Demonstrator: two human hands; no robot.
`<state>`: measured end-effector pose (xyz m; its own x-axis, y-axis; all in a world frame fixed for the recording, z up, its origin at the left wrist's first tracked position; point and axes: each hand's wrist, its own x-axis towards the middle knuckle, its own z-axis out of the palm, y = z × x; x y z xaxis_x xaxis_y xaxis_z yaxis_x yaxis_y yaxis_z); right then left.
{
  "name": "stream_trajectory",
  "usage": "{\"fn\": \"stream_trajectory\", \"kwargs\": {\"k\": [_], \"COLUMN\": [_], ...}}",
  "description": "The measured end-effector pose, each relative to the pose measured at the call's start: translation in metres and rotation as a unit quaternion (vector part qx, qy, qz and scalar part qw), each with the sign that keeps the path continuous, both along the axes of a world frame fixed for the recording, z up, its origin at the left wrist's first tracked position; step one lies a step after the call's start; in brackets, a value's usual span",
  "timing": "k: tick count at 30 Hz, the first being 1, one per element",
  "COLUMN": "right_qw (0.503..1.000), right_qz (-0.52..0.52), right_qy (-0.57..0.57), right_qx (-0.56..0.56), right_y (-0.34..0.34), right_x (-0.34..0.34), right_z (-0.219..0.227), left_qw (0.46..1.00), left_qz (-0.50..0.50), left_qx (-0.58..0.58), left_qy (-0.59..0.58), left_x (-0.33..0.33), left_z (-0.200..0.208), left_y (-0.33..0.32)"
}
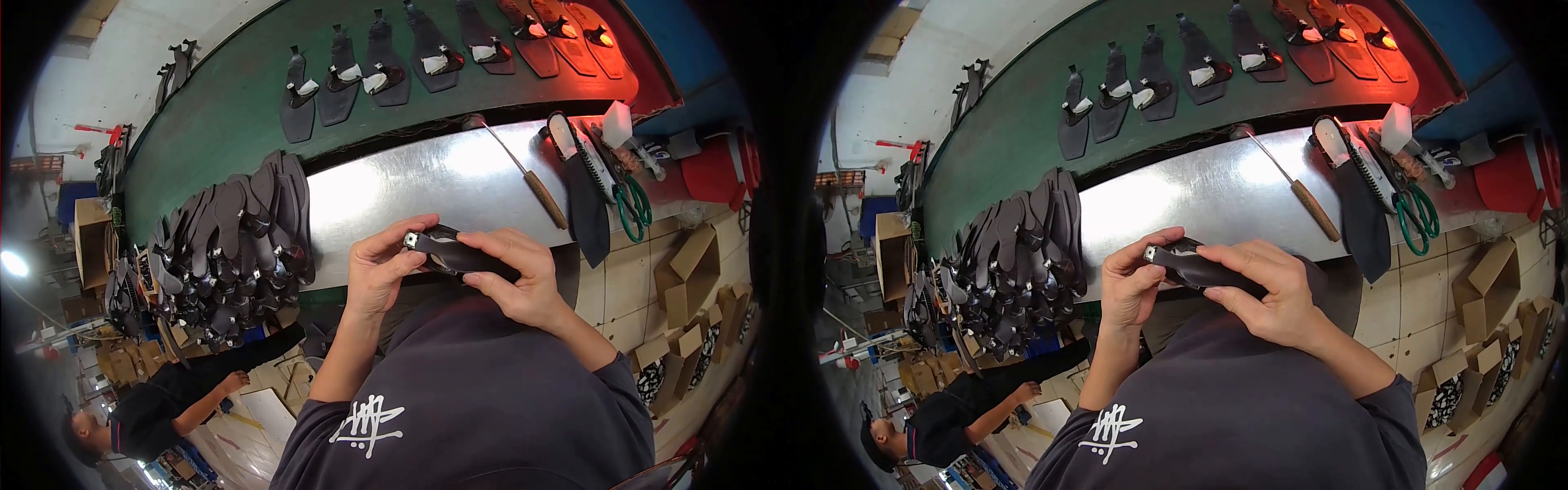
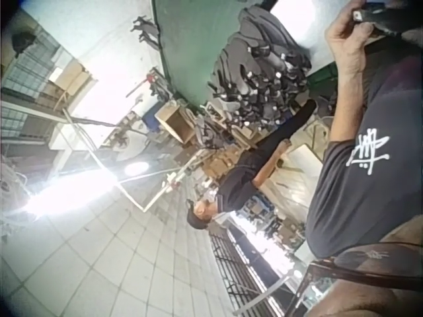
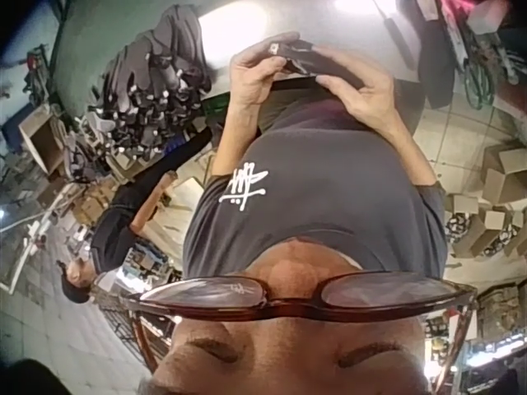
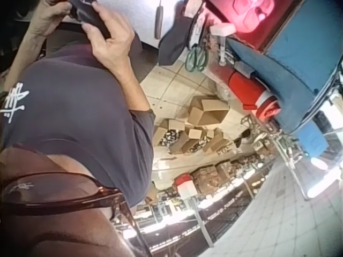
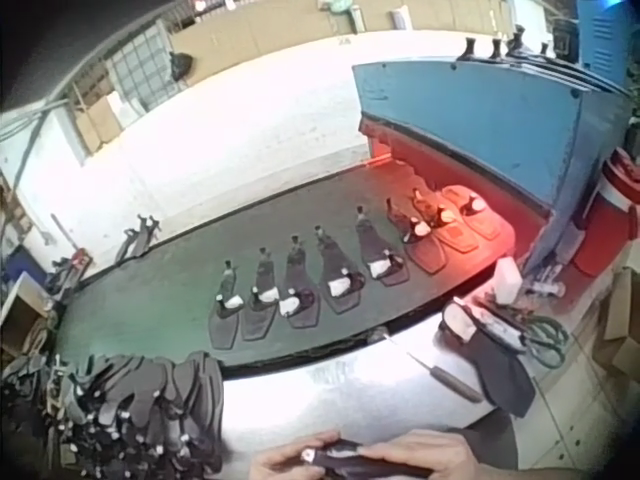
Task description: The person is assembling and finishing components of a shoe at a manufacturing station.
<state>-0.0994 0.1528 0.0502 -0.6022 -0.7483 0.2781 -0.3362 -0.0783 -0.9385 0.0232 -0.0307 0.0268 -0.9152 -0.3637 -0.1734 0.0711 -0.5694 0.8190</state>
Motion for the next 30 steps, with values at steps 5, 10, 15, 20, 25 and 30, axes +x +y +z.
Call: {"fn": "stream_trajectory", "kwargs": {"k": [5,10,15,20,25,30], "right_qw": [0.999,0.997,0.994,0.992,0.982,0.989], "right_qz": [-0.006,0.007,0.021,0.029,0.051,0.048], "right_qy": [0.026,0.065,0.086,0.106,0.137,0.079], "right_qx": [0.02,0.046,0.057,0.059,0.123,0.118], "right_y": [0.0,0.001,0.0,0.001,0.004,0.002], "right_x": [0.0,-0.004,-0.006,-0.008,-0.009,-0.008], "right_z": [0.004,0.01,0.014,0.015,0.014,0.014], "left_qw": [0.999,0.991,0.987,0.977,0.967,0.965], "left_qz": [0.004,-0.008,0.009,-0.014,-0.023,-0.01], "left_qx": [-0.042,-0.125,-0.151,-0.201,-0.242,-0.259], "left_qy": [0.02,0.039,0.043,0.07,0.078,0.05], "left_x": [-0.001,0.001,0.002,0.001,-0.001,0.002], "left_z": [0.003,0.0,0.0,-0.007,-0.006,-0.014], "left_y": [0.001,0.003,0.002,-0.007,-0.008,-0.008]}}
